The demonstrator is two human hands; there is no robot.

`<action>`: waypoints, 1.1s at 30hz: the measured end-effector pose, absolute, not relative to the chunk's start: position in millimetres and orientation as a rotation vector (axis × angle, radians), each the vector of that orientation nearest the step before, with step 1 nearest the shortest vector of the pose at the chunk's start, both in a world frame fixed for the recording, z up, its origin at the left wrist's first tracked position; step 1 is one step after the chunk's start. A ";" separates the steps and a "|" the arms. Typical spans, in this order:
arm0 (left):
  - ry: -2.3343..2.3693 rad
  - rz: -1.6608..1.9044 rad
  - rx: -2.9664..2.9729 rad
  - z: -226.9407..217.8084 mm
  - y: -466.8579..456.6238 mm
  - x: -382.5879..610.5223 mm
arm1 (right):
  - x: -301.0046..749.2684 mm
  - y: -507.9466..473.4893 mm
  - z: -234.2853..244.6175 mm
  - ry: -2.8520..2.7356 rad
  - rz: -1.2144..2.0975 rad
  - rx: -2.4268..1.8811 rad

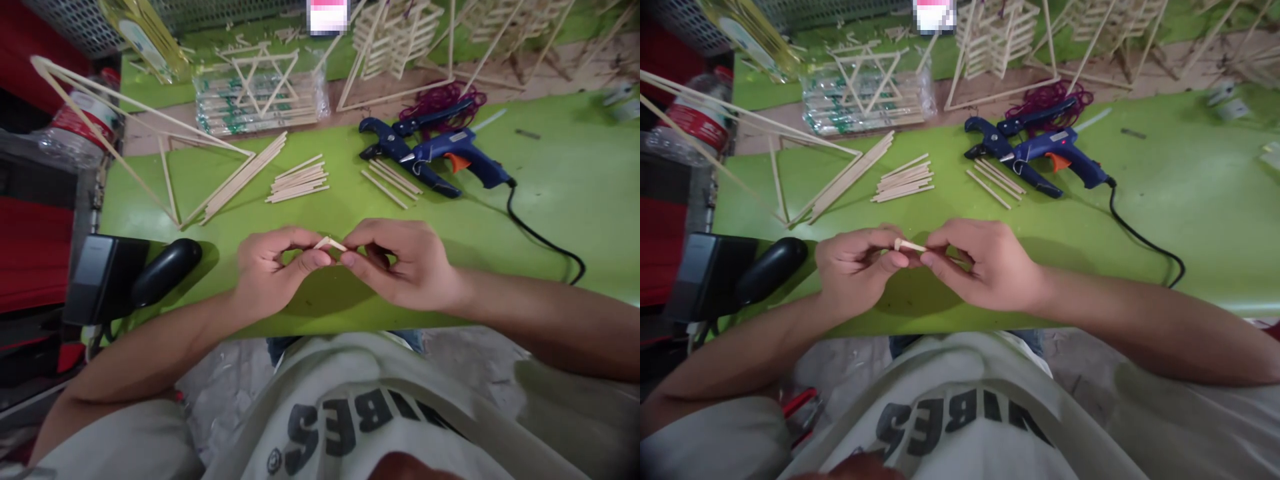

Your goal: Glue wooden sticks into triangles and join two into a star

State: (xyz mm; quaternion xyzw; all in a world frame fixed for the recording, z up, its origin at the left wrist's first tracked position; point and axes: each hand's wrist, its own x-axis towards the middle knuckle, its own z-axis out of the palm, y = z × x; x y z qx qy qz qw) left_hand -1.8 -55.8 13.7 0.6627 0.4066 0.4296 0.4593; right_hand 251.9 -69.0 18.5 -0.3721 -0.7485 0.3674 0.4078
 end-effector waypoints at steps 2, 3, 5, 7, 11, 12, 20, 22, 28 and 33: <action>0.976 1.077 1.717 13.4 -54.6 -4.0 | 252.4 -69.3 21.8 -1.887 0.933 -0.948; 0.951 1.097 1.761 13.8 -53.9 -5.1 | 252.5 -69.7 23.2 -1.878 0.942 -0.947; 0.899 1.117 1.826 15.6 -52.5 -7.3 | 252.5 -71.2 25.3 -1.833 0.997 -0.948; 0.893 1.092 1.854 18.3 -51.9 -9.7 | 252.4 -72.7 26.2 -1.761 1.100 -0.960; 0.984 0.975 1.834 24.7 -51.3 -15.1 | 252.1 -71.5 25.2 -1.638 1.237 -0.979; 0.981 0.953 1.819 26.4 -50.2 -16.5 | 252.2 -70.0 24.7 -1.620 1.247 -0.977; 0.774 0.757 1.776 25.2 -26.9 -27.6 | 257.3 -49.3 26.4 -1.308 1.435 -1.051; 0.733 0.799 1.772 19.0 -23.2 -29.5 | 258.3 -44.2 25.8 -1.234 1.468 -1.057; 0.804 0.865 1.739 12.9 -24.0 -27.0 | 258.7 -35.7 19.6 -1.119 1.489 -1.058; 0.911 0.960 1.676 16.1 -23.6 -21.8 | 257.1 -36.0 17.8 -1.109 1.490 -1.037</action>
